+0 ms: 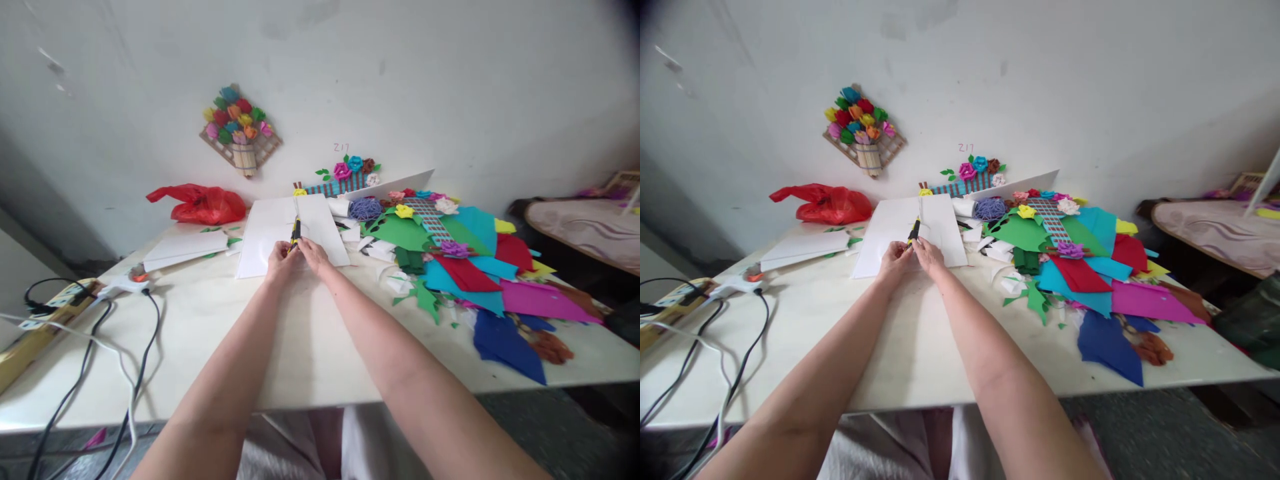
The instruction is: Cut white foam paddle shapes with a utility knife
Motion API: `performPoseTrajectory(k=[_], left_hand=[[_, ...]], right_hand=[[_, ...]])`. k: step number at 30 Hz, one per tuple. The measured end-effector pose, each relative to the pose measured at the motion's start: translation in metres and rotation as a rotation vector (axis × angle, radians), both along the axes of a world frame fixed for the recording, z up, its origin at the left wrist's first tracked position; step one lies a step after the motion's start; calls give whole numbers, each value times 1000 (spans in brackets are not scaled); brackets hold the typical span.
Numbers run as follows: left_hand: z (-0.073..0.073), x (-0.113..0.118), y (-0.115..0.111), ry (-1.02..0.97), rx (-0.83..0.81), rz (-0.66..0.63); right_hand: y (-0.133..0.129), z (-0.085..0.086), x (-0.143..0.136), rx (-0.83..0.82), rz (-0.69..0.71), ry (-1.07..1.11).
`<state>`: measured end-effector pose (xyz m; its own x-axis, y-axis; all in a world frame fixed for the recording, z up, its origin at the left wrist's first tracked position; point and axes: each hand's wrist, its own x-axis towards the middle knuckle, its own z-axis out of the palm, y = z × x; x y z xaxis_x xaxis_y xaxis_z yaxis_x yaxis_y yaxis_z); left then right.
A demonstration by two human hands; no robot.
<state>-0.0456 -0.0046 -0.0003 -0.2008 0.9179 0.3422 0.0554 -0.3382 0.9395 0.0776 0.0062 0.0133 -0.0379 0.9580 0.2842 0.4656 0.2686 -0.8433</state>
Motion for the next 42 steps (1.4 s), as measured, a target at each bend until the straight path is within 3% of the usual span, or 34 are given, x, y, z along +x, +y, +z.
performPoseTrajectory(k=[3, 7, 11, 14, 19, 22, 31, 37, 42], left_hand=[[-3, -1, 0, 62, 20, -7], [-6, -1, 3, 70, 21, -54], [-6, 0, 5, 54, 14, -55], [-3, 2, 4, 111, 2, -38], [4, 3, -1, 199, -50, -7], [7, 4, -2, 215, -58, -9], [11, 5, -4, 260, -106, 6], [10, 5, -7, 249, -95, -2], [10, 4, -5, 232, -118, -1]], right_hand=[[6, -5, -9, -38, 31, 246], [11, -8, -19, -99, -27, 490], [14, -3, -13, -96, -94, 563], [13, 5, 6, -48, -259, 393], [2, 13, 47, -28, -623, -89], [-5, 12, 63, -45, -750, -197], [-12, 5, 78, -98, -846, -337], [-14, -4, 79, -80, -803, -489], [-14, -3, 66, 115, -746, -537]])
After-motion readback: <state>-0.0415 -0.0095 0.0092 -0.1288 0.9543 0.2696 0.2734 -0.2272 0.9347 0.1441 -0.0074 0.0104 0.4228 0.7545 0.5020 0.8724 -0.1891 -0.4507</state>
